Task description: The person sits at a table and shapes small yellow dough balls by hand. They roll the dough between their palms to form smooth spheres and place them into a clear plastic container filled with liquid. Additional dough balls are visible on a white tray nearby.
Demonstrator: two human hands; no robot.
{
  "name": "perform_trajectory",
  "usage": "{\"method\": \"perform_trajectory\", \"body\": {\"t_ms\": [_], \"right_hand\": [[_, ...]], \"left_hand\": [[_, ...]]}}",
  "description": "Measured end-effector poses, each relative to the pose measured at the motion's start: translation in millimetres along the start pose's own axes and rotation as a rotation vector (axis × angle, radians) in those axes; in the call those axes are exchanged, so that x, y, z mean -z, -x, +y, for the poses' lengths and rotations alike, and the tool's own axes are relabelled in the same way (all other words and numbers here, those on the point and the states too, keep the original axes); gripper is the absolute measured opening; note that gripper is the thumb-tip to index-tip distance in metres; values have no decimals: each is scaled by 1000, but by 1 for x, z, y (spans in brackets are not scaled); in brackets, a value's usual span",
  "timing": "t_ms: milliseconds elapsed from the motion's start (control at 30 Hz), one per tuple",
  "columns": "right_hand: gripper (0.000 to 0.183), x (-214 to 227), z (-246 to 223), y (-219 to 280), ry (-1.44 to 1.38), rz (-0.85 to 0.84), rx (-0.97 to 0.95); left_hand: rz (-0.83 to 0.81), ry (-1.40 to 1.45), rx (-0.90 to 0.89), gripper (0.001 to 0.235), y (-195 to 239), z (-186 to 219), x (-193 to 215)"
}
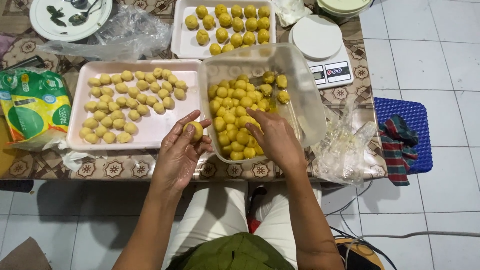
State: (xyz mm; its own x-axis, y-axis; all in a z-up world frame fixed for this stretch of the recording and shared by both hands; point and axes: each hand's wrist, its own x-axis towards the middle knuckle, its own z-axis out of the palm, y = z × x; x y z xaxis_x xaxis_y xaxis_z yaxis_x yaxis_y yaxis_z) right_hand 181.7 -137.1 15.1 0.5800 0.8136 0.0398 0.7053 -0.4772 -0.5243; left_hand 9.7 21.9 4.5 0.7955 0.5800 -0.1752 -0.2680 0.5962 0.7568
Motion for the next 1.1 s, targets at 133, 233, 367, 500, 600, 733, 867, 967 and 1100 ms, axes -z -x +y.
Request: {"method": "perform_trajectory", "body": {"t_ms": [133, 233, 367, 500, 600, 733, 867, 967, 1100], "right_hand": [[37, 7, -6, 1, -45, -24, -33], [37, 7, -7, 0, -39, -35, -33], [37, 9, -8, 1, -56, -39, -73], [37, 10, -15, 3, -61, -14, -70], [36, 6, -8, 1, -73, -1, -48], [37, 8, -9, 1, -82, -4, -68], [36, 5, -7, -1, -86, 9, -55], [36, 3, -8, 2, -90, 10, -69], [37, 8, -11, 1, -104, -5, -82]], "left_hand": [[-10, 18, 4, 48, 0, 0, -2], [1, 45, 9, 49, 2, 1, -4], [21, 114, 27, 51, 2, 3, -7], [41, 226, 34, 55, -3, -1, -4], [73, 262, 67, 56, -7, -1, 2], [76, 504, 220, 51, -23, -11, 27], [144, 660, 307, 39, -24, -6, 31], [156, 625, 275, 32, -21, -9, 35], [84, 348, 191, 33, -21, -15, 38]]}}
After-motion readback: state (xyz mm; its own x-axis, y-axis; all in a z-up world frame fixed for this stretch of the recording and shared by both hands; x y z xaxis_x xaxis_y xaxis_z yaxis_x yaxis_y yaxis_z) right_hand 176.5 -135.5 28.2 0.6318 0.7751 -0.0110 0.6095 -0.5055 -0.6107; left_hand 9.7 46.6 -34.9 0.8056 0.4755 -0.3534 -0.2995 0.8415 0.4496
